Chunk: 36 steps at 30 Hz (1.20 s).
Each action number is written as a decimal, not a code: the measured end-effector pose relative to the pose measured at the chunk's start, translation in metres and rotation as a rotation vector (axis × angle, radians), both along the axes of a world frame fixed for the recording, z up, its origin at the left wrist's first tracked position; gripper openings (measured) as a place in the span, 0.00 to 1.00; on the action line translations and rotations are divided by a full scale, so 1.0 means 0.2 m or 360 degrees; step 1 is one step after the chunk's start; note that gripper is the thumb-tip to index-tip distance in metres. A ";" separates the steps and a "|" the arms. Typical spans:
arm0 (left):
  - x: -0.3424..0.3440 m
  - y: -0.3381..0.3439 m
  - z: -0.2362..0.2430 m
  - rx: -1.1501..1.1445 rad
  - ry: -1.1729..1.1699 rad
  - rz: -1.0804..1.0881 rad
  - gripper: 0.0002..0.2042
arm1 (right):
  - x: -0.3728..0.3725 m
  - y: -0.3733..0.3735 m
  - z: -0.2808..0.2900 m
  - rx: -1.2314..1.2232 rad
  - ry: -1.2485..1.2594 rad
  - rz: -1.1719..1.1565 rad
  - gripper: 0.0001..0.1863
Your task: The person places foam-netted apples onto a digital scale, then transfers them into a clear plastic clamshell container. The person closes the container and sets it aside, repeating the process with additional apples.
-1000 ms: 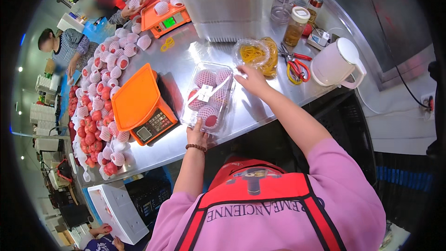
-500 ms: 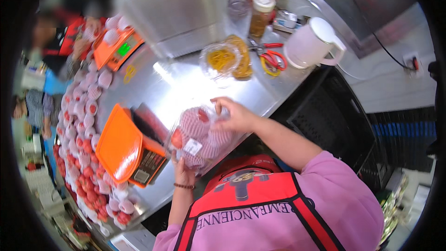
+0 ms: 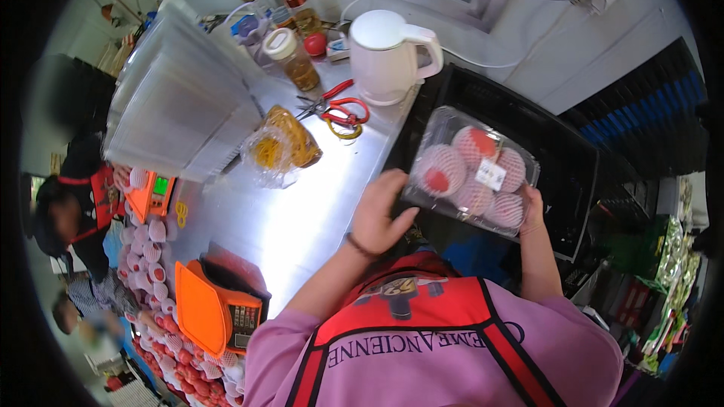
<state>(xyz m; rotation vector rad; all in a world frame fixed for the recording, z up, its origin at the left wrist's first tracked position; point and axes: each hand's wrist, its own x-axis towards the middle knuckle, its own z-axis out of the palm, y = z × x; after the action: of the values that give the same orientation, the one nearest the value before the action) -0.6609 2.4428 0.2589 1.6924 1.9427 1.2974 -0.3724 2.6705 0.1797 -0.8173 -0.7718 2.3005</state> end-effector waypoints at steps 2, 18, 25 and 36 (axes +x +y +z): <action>0.16 0.19 -0.16 -0.0312 0.0103 -0.0222 0.34 | 0.20 0.15 -0.14 -0.0039 -0.0051 -0.0125 0.37; 0.31 0.38 -0.67 -0.0952 0.0840 -0.0657 0.08 | -0.15 0.98 -1.18 0.0597 -0.1319 -0.0611 0.30; 0.34 0.38 -0.74 -0.0776 0.0725 -0.0599 0.06 | -0.16 1.06 -0.37 0.2793 -0.2551 -0.0100 0.26; 0.30 0.39 -0.67 -0.0911 0.0795 -0.0693 0.06 | -0.03 1.35 -0.27 0.2689 -0.2455 0.0266 0.15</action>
<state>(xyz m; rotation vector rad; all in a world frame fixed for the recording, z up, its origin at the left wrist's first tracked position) -0.6017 2.5198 0.1250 2.0584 1.7710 0.1421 -0.3777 2.9401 0.1261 -1.3145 -2.6559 -0.0244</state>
